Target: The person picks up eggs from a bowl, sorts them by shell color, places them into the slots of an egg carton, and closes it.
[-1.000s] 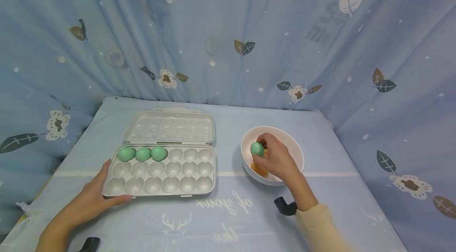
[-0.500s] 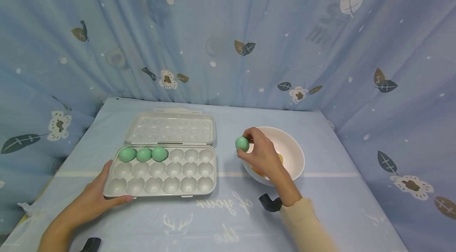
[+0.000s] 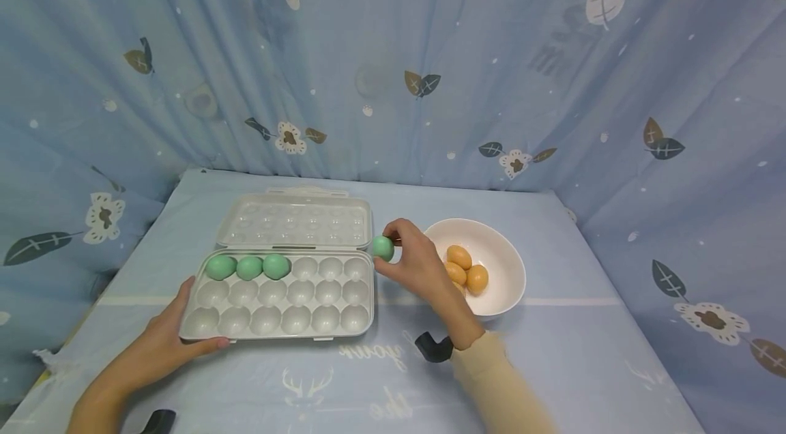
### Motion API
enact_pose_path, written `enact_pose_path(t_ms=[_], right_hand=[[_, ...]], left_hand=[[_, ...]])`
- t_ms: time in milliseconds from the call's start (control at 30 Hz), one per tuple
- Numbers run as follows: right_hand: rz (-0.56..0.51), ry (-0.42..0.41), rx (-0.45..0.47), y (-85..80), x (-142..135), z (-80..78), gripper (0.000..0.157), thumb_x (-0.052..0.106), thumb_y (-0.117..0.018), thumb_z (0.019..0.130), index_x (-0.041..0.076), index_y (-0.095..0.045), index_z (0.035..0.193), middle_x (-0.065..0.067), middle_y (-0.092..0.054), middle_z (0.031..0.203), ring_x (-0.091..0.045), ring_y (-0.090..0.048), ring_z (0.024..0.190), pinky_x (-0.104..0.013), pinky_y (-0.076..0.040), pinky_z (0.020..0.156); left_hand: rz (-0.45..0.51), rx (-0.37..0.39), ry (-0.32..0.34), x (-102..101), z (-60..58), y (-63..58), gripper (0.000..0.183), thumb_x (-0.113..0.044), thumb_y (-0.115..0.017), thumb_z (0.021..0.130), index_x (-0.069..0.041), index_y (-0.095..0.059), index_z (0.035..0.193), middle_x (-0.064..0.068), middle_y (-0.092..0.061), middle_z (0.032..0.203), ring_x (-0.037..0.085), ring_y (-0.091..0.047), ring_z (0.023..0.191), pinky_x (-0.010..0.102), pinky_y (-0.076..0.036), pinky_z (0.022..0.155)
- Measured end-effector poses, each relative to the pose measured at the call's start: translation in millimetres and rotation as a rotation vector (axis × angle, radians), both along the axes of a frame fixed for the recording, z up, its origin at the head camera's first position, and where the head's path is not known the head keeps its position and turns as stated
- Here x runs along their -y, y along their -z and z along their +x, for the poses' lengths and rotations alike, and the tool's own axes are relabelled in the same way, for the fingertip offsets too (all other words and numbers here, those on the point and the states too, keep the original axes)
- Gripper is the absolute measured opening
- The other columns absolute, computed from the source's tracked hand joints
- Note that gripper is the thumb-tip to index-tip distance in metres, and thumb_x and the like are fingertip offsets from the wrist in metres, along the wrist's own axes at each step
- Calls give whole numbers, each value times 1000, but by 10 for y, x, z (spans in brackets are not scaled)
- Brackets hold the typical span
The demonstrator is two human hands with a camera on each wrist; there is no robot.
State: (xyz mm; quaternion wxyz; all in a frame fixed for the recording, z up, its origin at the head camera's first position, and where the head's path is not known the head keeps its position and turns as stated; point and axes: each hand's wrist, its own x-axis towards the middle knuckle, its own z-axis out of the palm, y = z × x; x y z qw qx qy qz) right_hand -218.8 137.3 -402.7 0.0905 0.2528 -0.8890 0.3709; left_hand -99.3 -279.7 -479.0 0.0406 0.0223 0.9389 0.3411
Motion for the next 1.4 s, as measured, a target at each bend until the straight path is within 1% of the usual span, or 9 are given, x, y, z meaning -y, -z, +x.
enact_pose_path(t_ms=[267,433,667,767,833,1000,1133,1333,1400], right_hand=[[-43,-60,-20,93,259,-15,41,8,-87,81,8,-59,110,-2,-63,108,-19,-67,106,-33,-59,94],[-68,-92,-7,166,438,-6,42,9,-87,82,9,-58,112,-1,-63,110,-18,-67,108,-29,-58,95],[-115,-138,26,281,690,5,41,8,-87,82,8,-58,112,-4,-64,111,-22,-68,108,-35,-59,95],[-134,-159,28,313,775,-8,41,8,-88,82,7,-59,111,-4,-64,111,-21,-68,108,-29,-58,94],[-154,-168,35,342,829,-22,41,8,-88,82,7,-59,111,-4,-65,110,-20,-68,107,-28,-58,94],[-204,-172,98,459,969,-50,39,8,-87,83,8,-61,112,-5,-67,113,-21,-69,109,-29,-57,96],[-207,-162,146,552,1062,-62,38,10,-86,85,7,-62,114,-5,-69,116,-20,-70,113,-23,-55,96],[-201,-180,101,600,1112,-63,40,4,-86,84,4,-65,118,-9,-67,117,-23,-68,115,-19,-54,96],[-173,-189,86,611,1127,-67,42,6,-86,84,4,-66,121,-10,-66,119,-22,-68,114,-19,-54,96]], left_hand=[[3,13,-9,-22,16,-10,140,-58,-86,77,-5,11,164,36,-22,163,60,-33,141,76,-37,103],[-6,13,-12,-14,11,-24,140,-58,-86,78,-4,11,164,36,-22,163,60,-33,140,77,-37,103],[1,16,-8,-33,26,-52,140,-57,-85,78,-3,10,164,36,-21,163,61,-32,141,77,-36,103],[3,14,-8,-35,27,-56,140,-57,-86,78,-3,10,164,36,-21,163,61,-32,141,77,-36,103],[2,13,-10,-31,25,-52,140,-58,-86,78,-4,10,164,36,-21,163,61,-32,141,77,-36,103],[-7,26,-13,-1,18,-41,140,-58,-85,78,-4,12,163,37,-20,163,62,-31,141,77,-35,103],[-9,34,-16,14,18,-37,140,-57,-85,79,-5,14,163,37,-18,164,63,-29,141,78,-35,103],[-11,28,-14,-4,-11,-17,141,-59,-85,78,-6,13,164,36,-19,164,61,-31,141,77,-35,103],[-11,24,-15,-14,-14,-16,141,-59,-86,77,-7,13,164,36,-20,164,60,-32,141,77,-36,103]])
